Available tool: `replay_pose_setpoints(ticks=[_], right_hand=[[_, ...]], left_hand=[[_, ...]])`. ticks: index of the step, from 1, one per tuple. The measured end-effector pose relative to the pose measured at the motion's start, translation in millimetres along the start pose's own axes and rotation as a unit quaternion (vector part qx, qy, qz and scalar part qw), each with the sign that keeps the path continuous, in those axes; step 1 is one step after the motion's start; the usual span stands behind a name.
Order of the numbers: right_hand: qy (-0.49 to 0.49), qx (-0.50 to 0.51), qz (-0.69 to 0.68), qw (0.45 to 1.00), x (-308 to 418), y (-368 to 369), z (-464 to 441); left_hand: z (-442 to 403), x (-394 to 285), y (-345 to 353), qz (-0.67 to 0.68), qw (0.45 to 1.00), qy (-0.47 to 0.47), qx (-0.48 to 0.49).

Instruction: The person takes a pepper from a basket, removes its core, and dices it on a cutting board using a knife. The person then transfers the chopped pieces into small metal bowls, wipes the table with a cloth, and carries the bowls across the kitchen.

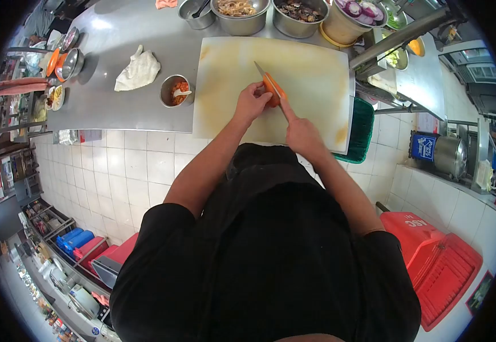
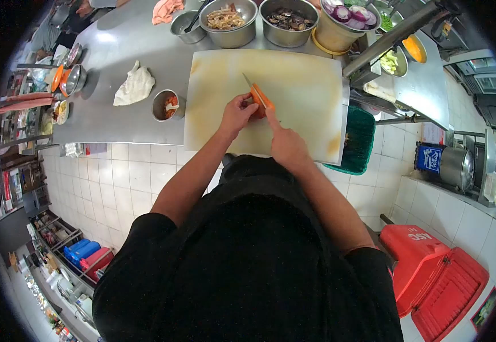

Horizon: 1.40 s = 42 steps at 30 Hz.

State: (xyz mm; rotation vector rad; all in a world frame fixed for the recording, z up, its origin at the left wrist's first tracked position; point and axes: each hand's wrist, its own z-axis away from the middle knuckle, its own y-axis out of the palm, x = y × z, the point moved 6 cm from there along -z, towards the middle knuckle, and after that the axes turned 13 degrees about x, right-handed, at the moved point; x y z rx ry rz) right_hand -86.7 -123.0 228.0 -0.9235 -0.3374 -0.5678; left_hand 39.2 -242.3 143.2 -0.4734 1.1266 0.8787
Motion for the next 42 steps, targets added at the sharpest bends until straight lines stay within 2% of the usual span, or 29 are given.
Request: replay_pose_setpoints(ticks=[4, 7, 10, 13, 16, 22, 25, 28, 31, 34, 37, 39, 42], right_hand=[[-0.007, -0.019, 0.018, 1.000, -9.6, 25.1, -15.0], [-0.002, -0.025, 0.023, 0.999, -11.3, 26.4, -15.1], [-0.020, -0.028, 0.015, 0.999, -13.5, 21.9, -10.3], [-0.002, 0.011, 0.003, 1.000, -23.4, 25.2, 32.7], [0.001, -0.001, -0.003, 1.000, -50.6, 41.1, 58.9], [-0.015, -0.027, -0.036, 0.999, -48.3, 32.1, 37.2], [0.006, -0.027, -0.035, 0.999, -58.3, 23.5, 38.3], [0.020, -0.030, -0.033, 0.999, -74.0, 19.3, 45.1], [0.006, -0.058, -0.040, 0.997, -92.3, 18.5, 45.3], [0.006, -0.080, -0.054, 0.995, -105.5, 10.3, 41.1], [-0.006, -0.097, -0.058, 0.994, -107.4, 3.4, 35.6], [-0.019, -0.109, -0.047, 0.993, -111.2, 3.9, 28.2], [0.015, -0.082, -0.061, 0.995, -103.4, -2.2, 23.1]], left_hand=[[-5.9, 8.4, -3.5, 0.012, 0.999, 0.019, 0.026], [-2.9, 0.1, 0.0, -0.002, 1.000, 0.007, -0.002], [-8.2, 2.9, -3.3, -0.088, 0.996, -0.015, -0.032], [-15.3, 12.0, -7.7, -0.136, 0.990, -0.005, -0.047], [-7.0, 7.6, -9.7, -0.102, 0.994, -0.017, -0.047], [16.9, 16.1, -28.4, 0.017, 0.998, -0.031, -0.047], [40.3, 21.0, -48.8, 0.023, 0.995, -0.012, -0.092], [70.6, 36.2, -90.0, 0.137, 0.976, 0.044, -0.166], [105.7, 41.0, -140.0, 0.248, 0.924, 0.113, -0.266], [126.9, 31.2, -183.9, 0.296, 0.875, 0.163, -0.347], [120.0, 16.3, -209.4, 0.296, 0.867, 0.186, -0.354], [107.0, 12.3, -223.8, 0.282, 0.871, 0.164, -0.367], [82.4, 11.1, -239.3, 0.259, 0.884, 0.143, -0.362]])
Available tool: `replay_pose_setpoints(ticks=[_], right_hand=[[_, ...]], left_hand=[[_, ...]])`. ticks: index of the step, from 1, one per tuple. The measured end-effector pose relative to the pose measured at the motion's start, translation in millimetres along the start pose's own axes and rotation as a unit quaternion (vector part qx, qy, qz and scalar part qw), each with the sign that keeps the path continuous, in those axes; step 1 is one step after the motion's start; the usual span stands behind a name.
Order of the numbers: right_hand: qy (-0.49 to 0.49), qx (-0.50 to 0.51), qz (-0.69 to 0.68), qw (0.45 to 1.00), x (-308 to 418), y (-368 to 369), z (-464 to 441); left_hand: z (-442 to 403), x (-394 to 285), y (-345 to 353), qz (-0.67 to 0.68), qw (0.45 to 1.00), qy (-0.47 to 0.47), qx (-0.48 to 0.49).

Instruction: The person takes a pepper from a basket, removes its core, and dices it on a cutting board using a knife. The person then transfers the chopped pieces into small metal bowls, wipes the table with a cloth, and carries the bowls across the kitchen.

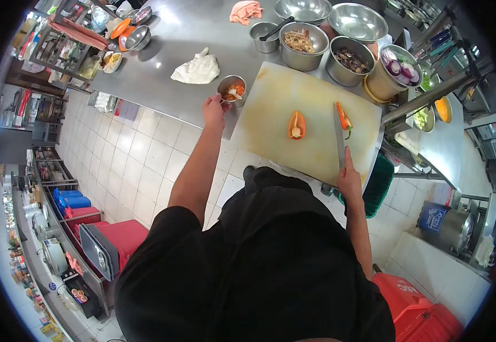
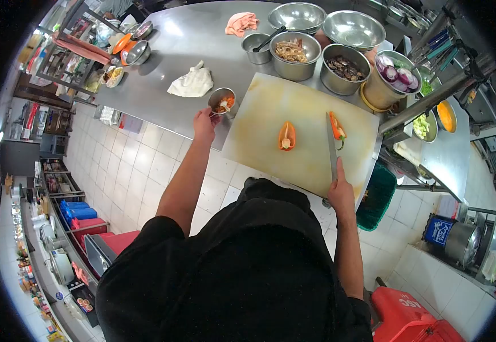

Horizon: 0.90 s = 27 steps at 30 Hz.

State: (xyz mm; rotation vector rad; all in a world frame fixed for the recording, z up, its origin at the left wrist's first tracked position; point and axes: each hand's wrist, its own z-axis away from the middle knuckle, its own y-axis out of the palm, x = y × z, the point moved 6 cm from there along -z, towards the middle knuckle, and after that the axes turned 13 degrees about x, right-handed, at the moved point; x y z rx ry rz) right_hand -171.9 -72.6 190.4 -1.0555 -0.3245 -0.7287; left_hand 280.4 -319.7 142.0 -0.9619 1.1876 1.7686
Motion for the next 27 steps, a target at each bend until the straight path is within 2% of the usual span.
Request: replay_pose_setpoints(ticks=[6, 8, 11, 16, 20, 23, 25, 27], right_hand=[[-0.030, -0.039, -0.005, 0.999, -0.7, 4.3, -5.0], [-0.008, -0.035, 0.011, 0.999, -1.0, 4.0, -2.9], [-0.005, -0.040, 0.021, 0.999, -1.9, 6.1, -4.7], [0.005, -0.047, 0.019, 0.999, 4.6, 3.6, 1.0], [-0.017, -0.070, 0.023, 0.997, 4.3, 2.3, -1.0], [-0.004, -0.060, 0.016, 0.998, 1.2, 4.0, 2.2], [0.003, -0.050, 0.007, 0.999, 5.2, 0.3, 0.1], [0.008, -0.042, -0.003, 0.999, 4.1, 0.2, 1.8]], left_hand=[[-39.4, -11.1, 13.3, -0.093, 0.995, -0.037, 0.024], [-41.0, -19.2, 22.6, -0.119, 0.992, -0.042, 0.028], [-41.0, -31.2, 40.3, -0.171, 0.985, -0.014, 0.027], [-55.3, -39.5, 76.4, -0.172, 0.982, -0.006, 0.073], [-64.9, -20.7, 116.9, -0.171, 0.977, -0.049, 0.121], [-63.3, 10.3, 131.3, -0.093, 0.980, -0.079, 0.159], [-42.9, 10.4, 135.1, -0.191, 0.970, -0.046, 0.145], [-19.7, 14.3, 135.4, -0.338, 0.928, 0.005, 0.156]])
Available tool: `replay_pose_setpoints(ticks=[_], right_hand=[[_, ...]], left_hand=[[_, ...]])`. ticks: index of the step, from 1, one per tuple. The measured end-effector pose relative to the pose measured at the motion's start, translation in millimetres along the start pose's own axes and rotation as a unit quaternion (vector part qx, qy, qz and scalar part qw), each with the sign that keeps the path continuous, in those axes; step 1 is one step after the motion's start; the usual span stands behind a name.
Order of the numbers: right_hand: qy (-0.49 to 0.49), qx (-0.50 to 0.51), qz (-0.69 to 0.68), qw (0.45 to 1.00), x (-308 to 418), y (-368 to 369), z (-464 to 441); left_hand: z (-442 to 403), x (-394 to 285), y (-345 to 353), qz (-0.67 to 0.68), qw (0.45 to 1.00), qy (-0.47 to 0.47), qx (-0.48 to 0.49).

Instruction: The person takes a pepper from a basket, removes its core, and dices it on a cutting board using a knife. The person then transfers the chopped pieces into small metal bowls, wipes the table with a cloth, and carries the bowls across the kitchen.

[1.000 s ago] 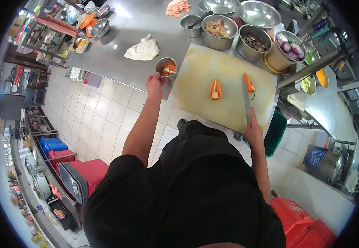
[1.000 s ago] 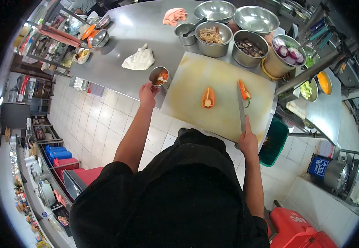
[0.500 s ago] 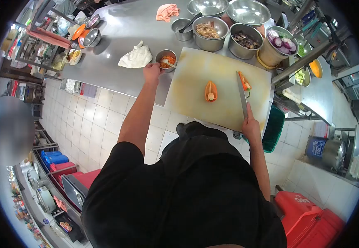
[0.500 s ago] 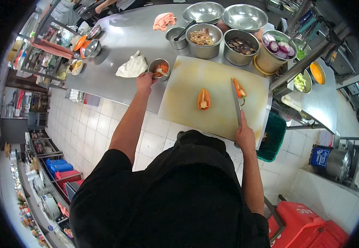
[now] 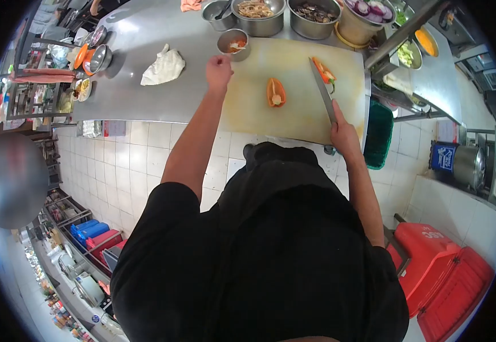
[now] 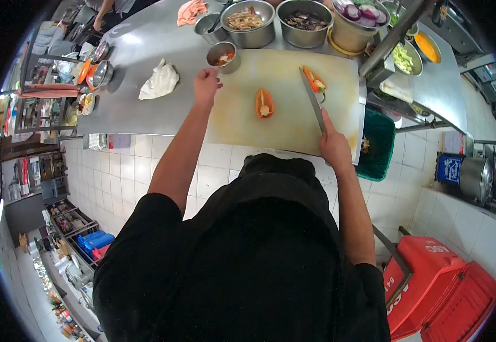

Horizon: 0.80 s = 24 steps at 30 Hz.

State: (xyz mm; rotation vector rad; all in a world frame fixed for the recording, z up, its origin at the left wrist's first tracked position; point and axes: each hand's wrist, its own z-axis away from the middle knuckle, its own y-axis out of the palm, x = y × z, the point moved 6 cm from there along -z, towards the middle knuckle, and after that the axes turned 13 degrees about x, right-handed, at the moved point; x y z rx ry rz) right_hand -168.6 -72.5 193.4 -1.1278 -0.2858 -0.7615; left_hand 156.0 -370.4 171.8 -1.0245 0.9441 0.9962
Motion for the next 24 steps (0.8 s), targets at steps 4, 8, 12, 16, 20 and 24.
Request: replay_pose_setpoints(ticks=[4, 8, 12, 16, 20, 24], right_hand=[[-0.025, -0.001, -0.019, 1.000, -8.0, 2.5, -1.7], [-0.058, 0.013, -0.073, 0.996, -8.3, -1.2, 16.7], [-0.068, 0.070, -0.139, 0.985, 0.1, 7.4, 66.9], [-0.048, 0.128, -0.144, 0.980, 22.0, 9.0, 93.0], [-0.043, 0.145, -0.122, 0.981, 30.4, 9.0, 95.6], [-0.020, 0.145, -0.083, 0.986, 24.8, 10.2, 97.3]], left_hand=[[53.6, -23.1, 63.3, -0.281, 0.918, 0.253, 0.122], [63.3, -27.1, 112.7, -0.411, 0.797, 0.359, 0.259], [62.1, -26.5, 122.6, -0.489, 0.748, 0.295, 0.337], [62.7, -27.6, 119.4, -0.448, 0.779, 0.290, 0.329], [59.9, -18.1, 117.6, -0.451, 0.778, 0.291, 0.327], [64.7, -12.8, 115.3, -0.440, 0.789, 0.298, 0.310]])
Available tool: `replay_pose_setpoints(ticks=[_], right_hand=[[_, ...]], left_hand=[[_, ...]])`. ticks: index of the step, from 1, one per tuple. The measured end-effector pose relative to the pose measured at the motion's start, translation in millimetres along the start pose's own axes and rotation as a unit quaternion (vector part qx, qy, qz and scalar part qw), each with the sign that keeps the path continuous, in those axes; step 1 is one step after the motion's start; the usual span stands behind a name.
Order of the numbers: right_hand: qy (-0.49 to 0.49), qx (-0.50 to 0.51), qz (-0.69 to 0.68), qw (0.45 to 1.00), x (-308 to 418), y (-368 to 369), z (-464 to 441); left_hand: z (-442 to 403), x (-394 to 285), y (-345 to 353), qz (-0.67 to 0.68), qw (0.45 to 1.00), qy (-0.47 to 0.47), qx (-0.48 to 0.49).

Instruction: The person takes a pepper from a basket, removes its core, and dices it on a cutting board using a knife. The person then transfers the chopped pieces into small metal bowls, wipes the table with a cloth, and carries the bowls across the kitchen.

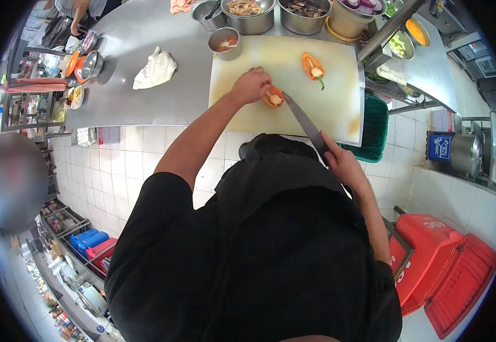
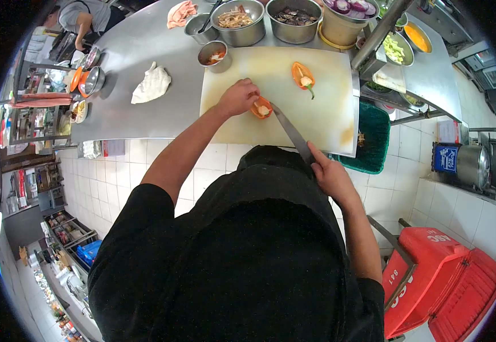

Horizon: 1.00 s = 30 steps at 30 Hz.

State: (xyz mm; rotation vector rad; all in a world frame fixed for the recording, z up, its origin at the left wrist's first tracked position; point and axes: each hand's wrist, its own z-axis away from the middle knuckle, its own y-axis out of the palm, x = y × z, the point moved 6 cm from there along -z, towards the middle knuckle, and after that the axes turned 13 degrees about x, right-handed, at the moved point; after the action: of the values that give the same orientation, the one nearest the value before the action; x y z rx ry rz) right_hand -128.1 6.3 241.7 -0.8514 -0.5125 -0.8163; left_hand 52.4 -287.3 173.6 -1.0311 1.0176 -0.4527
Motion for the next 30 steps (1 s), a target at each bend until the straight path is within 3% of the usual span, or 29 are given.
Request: replay_pose_setpoints(ticks=[6, 15, 18, 22, 26, 30], right_hand=[[-0.023, -0.005, 0.061, 0.998, 7.2, -5.3, 11.9], [0.054, 0.015, 0.191, 0.980, 3.8, -45.0, 18.2], [0.086, 0.041, 0.253, 0.963, 19.1, -69.1, 17.1], [0.047, 0.052, 0.308, 0.949, 23.3, -95.9, 8.5], [0.027, 0.073, 0.286, 0.955, 22.1, -104.8, -1.7], [-0.070, 0.070, 0.213, 0.972, -9.0, -94.7, -18.5]], left_hand=[[9.3, -8.4, 4.5, 0.006, 0.999, 0.039, -0.024], [14.6, -21.7, 8.2, -0.013, 0.998, 0.048, -0.026], [11.8, -22.8, 9.4, 0.012, 1.000, 0.010, 0.016], [6.3, -30.3, 8.5, -0.027, 0.999, 0.041, 0.023], [6.5, -30.6, 6.4, -0.038, 0.997, 0.061, -0.011], [8.1, -33.2, 9.9, -0.039, 0.997, 0.062, -0.029]])
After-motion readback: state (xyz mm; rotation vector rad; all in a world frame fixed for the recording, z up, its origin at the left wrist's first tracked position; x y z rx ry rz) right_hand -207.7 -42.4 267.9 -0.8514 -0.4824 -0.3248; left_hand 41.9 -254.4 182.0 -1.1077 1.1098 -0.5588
